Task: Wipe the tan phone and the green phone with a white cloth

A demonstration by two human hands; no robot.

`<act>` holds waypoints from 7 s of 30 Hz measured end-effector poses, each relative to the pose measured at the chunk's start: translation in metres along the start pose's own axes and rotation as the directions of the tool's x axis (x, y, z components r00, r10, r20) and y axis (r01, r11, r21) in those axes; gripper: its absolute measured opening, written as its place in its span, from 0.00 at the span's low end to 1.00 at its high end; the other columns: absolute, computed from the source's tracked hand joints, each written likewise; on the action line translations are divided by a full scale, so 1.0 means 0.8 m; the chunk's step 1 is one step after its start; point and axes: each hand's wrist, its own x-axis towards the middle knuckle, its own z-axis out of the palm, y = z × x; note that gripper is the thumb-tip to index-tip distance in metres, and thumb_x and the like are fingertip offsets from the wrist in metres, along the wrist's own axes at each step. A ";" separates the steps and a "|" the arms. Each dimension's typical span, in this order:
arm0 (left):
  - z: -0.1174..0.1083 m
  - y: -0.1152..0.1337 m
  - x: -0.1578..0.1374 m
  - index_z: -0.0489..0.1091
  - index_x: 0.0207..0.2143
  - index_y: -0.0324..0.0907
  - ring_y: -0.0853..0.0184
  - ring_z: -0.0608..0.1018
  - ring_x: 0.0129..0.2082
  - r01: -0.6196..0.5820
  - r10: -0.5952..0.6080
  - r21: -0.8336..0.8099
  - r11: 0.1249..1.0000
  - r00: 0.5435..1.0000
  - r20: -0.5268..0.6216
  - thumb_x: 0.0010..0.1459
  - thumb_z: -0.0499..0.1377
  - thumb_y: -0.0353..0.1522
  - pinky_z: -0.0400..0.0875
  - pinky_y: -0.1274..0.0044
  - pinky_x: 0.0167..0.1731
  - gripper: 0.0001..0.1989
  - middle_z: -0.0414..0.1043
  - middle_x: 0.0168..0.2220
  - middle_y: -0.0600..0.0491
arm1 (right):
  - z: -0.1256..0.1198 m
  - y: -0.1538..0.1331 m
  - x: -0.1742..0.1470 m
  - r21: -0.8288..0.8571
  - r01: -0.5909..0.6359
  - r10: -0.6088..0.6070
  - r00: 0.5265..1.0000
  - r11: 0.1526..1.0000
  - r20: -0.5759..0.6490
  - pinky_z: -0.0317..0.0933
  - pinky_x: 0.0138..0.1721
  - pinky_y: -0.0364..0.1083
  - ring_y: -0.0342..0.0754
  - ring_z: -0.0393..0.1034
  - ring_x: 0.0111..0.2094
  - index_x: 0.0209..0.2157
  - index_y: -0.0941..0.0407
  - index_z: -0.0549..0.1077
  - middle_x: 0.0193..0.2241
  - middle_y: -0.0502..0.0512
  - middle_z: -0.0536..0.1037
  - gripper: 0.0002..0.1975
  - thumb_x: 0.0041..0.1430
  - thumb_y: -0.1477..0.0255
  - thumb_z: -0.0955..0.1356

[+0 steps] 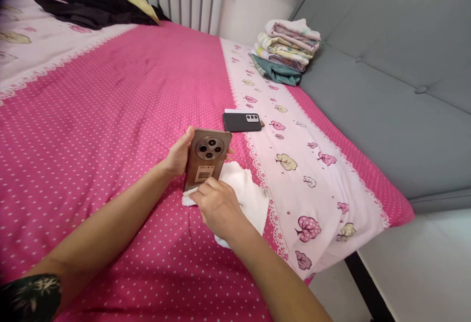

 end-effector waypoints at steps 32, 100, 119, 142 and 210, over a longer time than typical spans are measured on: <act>-0.002 -0.002 0.002 0.72 0.51 0.35 0.58 0.80 0.38 -0.003 0.002 0.026 1.000 1.000 0.012 0.52 0.47 0.64 0.72 0.71 0.37 0.45 0.79 0.40 0.41 | 0.002 0.002 0.000 -0.013 0.012 -0.012 1.000 1.000 -0.018 0.61 0.37 0.47 0.49 0.68 0.38 0.38 0.54 0.78 0.34 0.53 0.80 0.10 0.59 0.80 0.67; 0.000 0.000 0.002 0.73 0.48 0.35 0.59 0.80 0.37 -0.030 0.029 0.029 0.999 0.999 0.035 0.52 0.49 0.64 0.72 0.70 0.39 0.43 0.80 0.38 0.42 | 0.000 0.001 0.000 0.001 0.016 -0.016 1.000 1.000 -0.004 0.61 0.36 0.48 0.49 0.69 0.38 0.40 0.56 0.79 0.35 0.54 0.80 0.11 0.59 0.82 0.67; 0.001 0.001 0.002 0.73 0.49 0.34 0.59 0.80 0.36 -0.025 0.024 0.021 0.999 1.000 0.014 0.52 0.50 0.64 0.72 0.71 0.37 0.44 0.80 0.37 0.41 | 0.000 0.002 0.000 0.000 0.012 -0.012 1.000 1.000 -0.008 0.61 0.37 0.47 0.49 0.68 0.39 0.39 0.55 0.79 0.35 0.53 0.80 0.11 0.59 0.81 0.67; 0.002 0.001 0.002 0.73 0.48 0.35 0.60 0.80 0.36 -0.022 0.021 0.020 1.000 1.000 0.019 0.52 0.49 0.64 0.72 0.72 0.36 0.43 0.80 0.38 0.42 | 0.001 0.001 0.000 -0.006 0.007 -0.007 1.000 1.000 0.004 0.62 0.38 0.48 0.49 0.68 0.39 0.39 0.55 0.78 0.35 0.54 0.79 0.11 0.60 0.81 0.66; -0.002 -0.001 0.002 0.73 0.48 0.35 0.60 0.81 0.36 -0.025 0.024 0.012 1.000 0.999 0.039 0.53 0.50 0.63 0.72 0.71 0.37 0.42 0.80 0.37 0.42 | 0.002 0.002 0.000 0.004 0.017 -0.017 1.000 1.000 -0.022 0.61 0.36 0.48 0.50 0.69 0.38 0.40 0.56 0.79 0.35 0.54 0.80 0.12 0.58 0.82 0.67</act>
